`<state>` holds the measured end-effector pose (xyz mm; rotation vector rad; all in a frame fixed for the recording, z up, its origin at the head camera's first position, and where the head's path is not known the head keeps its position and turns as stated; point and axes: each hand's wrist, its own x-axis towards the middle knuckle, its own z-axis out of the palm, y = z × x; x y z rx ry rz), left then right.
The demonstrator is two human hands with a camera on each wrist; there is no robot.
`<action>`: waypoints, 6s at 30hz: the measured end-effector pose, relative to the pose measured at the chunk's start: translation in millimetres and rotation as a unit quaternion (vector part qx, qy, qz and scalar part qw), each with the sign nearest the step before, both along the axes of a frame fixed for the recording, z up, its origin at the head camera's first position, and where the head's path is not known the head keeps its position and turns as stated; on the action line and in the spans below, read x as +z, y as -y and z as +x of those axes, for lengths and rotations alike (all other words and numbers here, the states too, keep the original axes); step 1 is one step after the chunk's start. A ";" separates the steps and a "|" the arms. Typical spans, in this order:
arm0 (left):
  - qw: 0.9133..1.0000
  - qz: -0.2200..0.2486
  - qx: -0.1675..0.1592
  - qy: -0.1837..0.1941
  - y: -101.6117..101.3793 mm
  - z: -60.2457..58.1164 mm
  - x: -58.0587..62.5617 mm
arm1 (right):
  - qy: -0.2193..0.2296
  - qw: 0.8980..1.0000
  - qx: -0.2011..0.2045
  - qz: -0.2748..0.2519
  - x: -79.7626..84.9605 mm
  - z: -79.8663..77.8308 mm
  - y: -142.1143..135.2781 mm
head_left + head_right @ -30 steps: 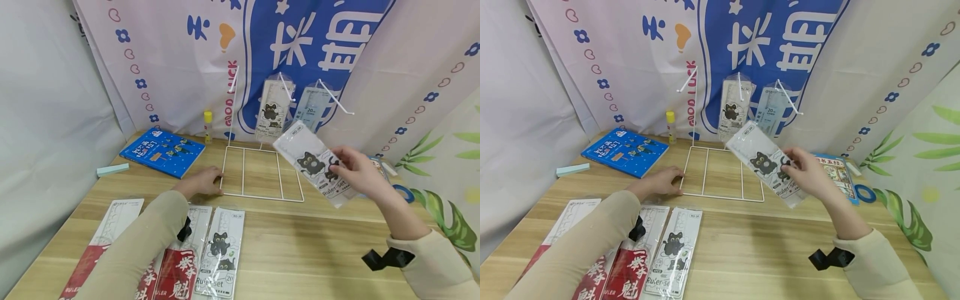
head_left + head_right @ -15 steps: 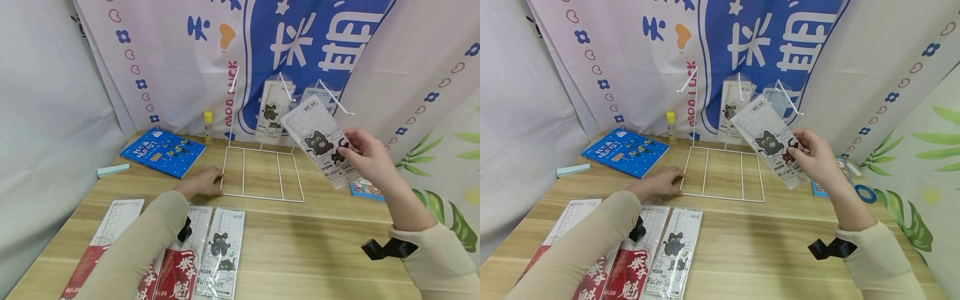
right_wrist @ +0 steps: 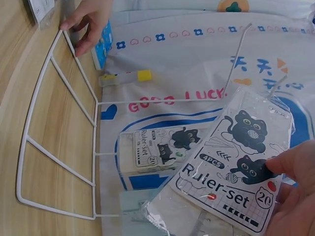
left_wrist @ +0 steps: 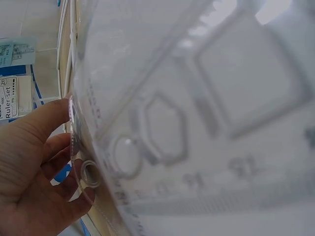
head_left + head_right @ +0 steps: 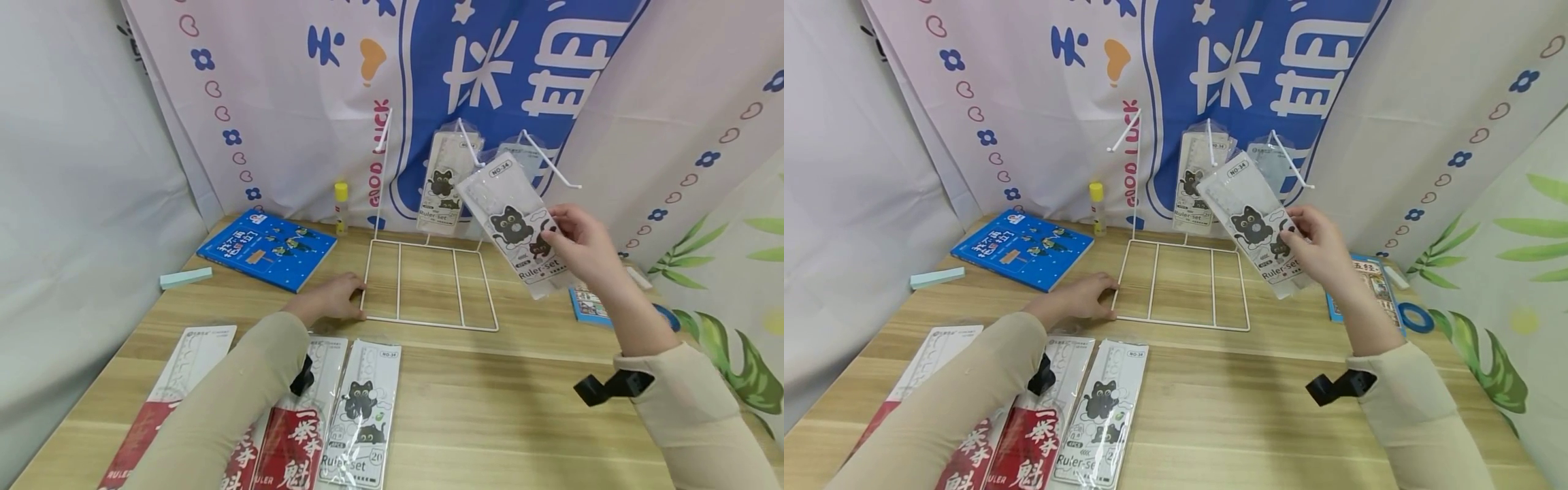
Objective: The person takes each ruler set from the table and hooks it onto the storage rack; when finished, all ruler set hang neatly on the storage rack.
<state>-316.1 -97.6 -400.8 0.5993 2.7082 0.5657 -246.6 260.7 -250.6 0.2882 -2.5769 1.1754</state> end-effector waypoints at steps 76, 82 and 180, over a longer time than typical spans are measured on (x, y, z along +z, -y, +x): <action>1.000 0.005 -0.015 -0.015 -0.7 -3.4 -2.7 | 0.152 0.886 0.196 0.392 -133.9 53.6 131.7; 1.000 -0.003 -0.010 -0.009 -1.4 -4.0 -4.4 | 0.161 0.880 0.186 0.408 -129.8 51.0 117.2; 1.000 -0.002 -0.011 -0.016 -0.8 3.0 1.1 | 0.039 0.999 0.014 -0.013 -16.2 -88.1 32.1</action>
